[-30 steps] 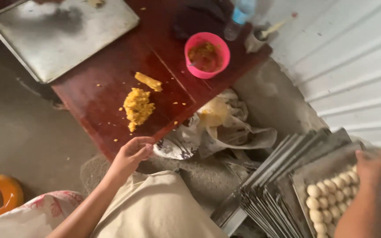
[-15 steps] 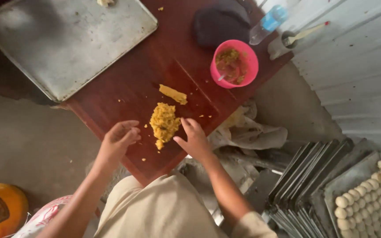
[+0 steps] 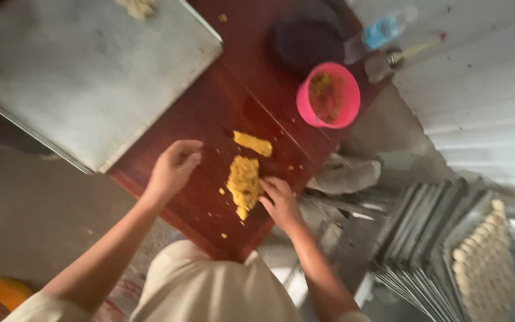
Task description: Forming small dough balls and placing them onto a baking sheet for production.
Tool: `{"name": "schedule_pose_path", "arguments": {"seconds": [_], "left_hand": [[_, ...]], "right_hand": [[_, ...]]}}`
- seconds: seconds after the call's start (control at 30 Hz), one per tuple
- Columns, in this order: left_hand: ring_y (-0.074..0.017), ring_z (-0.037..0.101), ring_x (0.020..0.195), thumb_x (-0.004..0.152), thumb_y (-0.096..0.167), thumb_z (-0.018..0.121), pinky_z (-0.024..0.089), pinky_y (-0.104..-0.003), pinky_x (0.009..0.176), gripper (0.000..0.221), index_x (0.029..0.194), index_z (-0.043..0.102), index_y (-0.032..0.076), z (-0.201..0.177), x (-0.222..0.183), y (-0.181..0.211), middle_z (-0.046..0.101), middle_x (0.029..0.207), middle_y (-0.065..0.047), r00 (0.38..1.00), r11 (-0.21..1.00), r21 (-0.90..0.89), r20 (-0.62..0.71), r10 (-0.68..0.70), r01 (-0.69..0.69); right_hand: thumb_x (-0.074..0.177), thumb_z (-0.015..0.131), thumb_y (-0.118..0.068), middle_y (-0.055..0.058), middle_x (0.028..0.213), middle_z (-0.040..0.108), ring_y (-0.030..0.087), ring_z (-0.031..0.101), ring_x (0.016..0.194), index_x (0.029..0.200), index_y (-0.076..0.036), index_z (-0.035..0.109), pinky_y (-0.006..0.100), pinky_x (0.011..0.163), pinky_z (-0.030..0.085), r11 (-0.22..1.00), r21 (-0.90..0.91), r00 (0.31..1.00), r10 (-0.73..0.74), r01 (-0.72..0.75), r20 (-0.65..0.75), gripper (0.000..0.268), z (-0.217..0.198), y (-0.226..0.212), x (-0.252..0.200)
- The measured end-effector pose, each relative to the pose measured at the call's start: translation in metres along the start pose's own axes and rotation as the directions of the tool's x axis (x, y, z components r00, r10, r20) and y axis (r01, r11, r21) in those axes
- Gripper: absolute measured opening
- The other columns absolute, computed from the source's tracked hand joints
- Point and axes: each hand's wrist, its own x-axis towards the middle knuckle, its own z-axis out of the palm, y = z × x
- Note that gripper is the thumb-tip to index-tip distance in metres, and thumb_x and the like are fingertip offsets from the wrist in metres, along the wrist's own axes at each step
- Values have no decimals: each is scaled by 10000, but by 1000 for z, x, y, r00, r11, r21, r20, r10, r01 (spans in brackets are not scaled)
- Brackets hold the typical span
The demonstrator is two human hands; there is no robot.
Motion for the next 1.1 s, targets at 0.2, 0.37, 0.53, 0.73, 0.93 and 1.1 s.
{"name": "schedule_pose_path", "arguments": {"seconds": [0.2, 0.37, 0.53, 0.73, 0.93, 1.1], "left_hand": [[-331, 703, 990, 963, 69, 657, 585, -409, 865, 215, 1175, 696, 81, -20, 129, 3, 693, 1086, -179, 894, 878, 422, -268, 360, -227], [-397, 616, 1014, 851, 16, 671, 513, -497, 850, 372, 1215, 651, 90, -75, 239, -1, 634, 1092, -183, 698, 745, 640, -447, 559, -187], [-408, 570, 1047, 848, 44, 712, 477, -519, 881, 377, 1213, 642, 106, -97, 288, -11, 616, 1113, -178, 646, 636, 772, -476, 597, -19], [-391, 575, 1041, 843, 128, 756, 486, -511, 877, 275, 1094, 651, 90, -95, 294, -5, 638, 1079, -150, 651, 672, 740, -517, 556, 14], [-326, 639, 919, 953, 166, 733, 524, -444, 819, 162, 1051, 644, 72, -80, 251, 14, 666, 986, -112, 683, 768, 613, -483, 548, -183], [-284, 691, 818, 954, 273, 578, 534, -402, 771, 292, 903, 724, 25, -39, 111, 33, 727, 823, -158, 954, 910, 321, -60, 295, -261]], "right_hand": [[906, 759, -129, 149, 1310, 600, 354, 579, 1240, 1276, -65, 630, 448, 1016, 505, 994, -73, 990, 78, -87, -119, 398, 27, 16, -13], [855, 738, -112, 197, 1243, 584, 393, 572, 1165, 1310, 3, 636, 462, 971, 495, 996, -20, 984, 83, -88, -159, 481, 14, -16, -8], [887, 762, -171, 164, 1244, 608, 361, 601, 1159, 1188, -6, 663, 431, 971, 514, 989, -58, 974, 124, -137, -189, 357, 25, 0, -13], [872, 766, -172, 156, 1214, 609, 339, 615, 1152, 1156, -5, 662, 428, 966, 525, 984, 23, 977, 178, -176, -121, 345, 20, -6, -8], [863, 767, -141, 149, 1207, 607, 344, 614, 1124, 1236, -36, 667, 426, 936, 531, 995, 28, 987, 97, -94, -128, 401, 34, 20, -20], [861, 772, -149, 181, 1259, 582, 366, 595, 1142, 1204, 0, 636, 439, 914, 538, 994, -100, 983, -59, 42, -174, 398, 29, 18, -15]]}}
